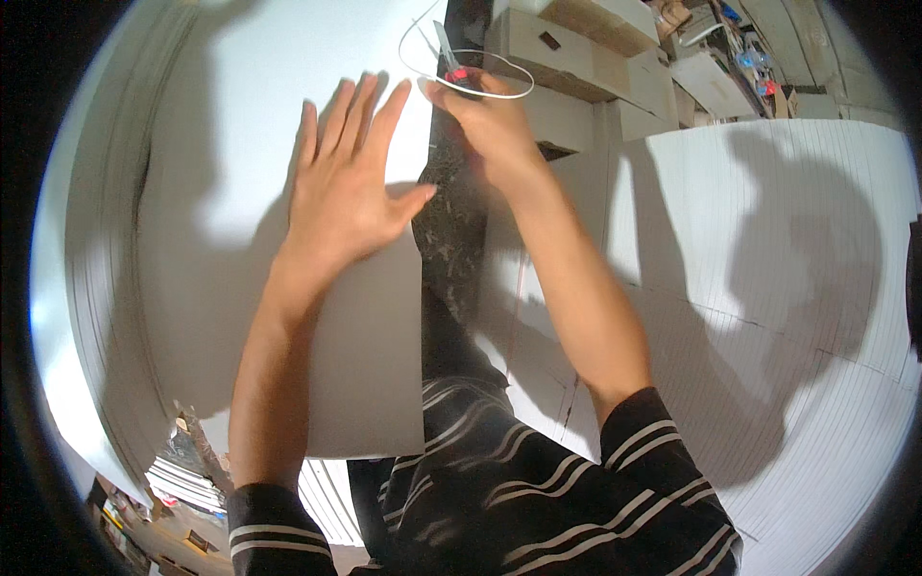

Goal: The person uses a utility knife to cut large white sheets on a workbench, repeatedly scoring and snapping the material. They handle the sheets one at a time, aligning them and separating cut sections.

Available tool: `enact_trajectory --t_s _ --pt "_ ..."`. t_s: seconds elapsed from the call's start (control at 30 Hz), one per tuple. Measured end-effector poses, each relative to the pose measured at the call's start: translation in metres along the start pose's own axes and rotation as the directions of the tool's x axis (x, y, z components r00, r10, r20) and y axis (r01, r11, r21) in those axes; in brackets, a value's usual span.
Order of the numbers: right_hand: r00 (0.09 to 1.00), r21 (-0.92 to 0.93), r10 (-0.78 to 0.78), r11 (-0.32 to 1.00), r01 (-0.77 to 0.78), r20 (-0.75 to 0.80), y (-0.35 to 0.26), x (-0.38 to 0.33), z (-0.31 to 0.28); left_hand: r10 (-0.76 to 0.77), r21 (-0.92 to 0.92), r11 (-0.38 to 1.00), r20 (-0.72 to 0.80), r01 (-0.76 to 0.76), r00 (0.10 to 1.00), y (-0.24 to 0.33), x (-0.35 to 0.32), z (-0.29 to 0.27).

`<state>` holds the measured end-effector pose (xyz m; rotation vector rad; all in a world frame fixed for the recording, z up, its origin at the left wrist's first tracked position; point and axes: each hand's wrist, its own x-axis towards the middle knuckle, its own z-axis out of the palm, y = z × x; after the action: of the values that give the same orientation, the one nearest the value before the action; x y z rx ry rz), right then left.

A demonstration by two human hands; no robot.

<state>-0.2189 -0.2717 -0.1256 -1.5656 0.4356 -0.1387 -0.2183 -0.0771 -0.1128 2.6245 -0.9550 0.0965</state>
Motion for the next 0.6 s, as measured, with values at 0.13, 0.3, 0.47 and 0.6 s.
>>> enact_trajectory --t_s 0.13,0.3,0.47,0.6 --pt "0.999 -0.144 0.005 0.990 0.000 0.036 -0.002 -0.001 -0.006 0.009 -0.084 0.996 -0.040 -0.013 0.999 0.003 -0.031 -0.005" --pt "0.958 -0.323 0.076 0.946 0.018 0.275 -0.013 -0.029 -0.032 -0.125 0.041 0.990 -0.143 0.132 0.982 -0.029 -0.004 0.004" --pt "0.951 -0.261 0.164 0.961 -0.094 0.262 -0.049 0.009 -0.062 -0.241 0.065 0.960 -0.307 0.273 0.921 -0.047 0.064 0.019" --pt "0.930 -0.407 0.192 0.912 -0.052 0.313 -0.085 0.053 -0.089 -0.239 0.078 0.958 -0.317 0.276 0.918 -0.045 0.072 0.023"
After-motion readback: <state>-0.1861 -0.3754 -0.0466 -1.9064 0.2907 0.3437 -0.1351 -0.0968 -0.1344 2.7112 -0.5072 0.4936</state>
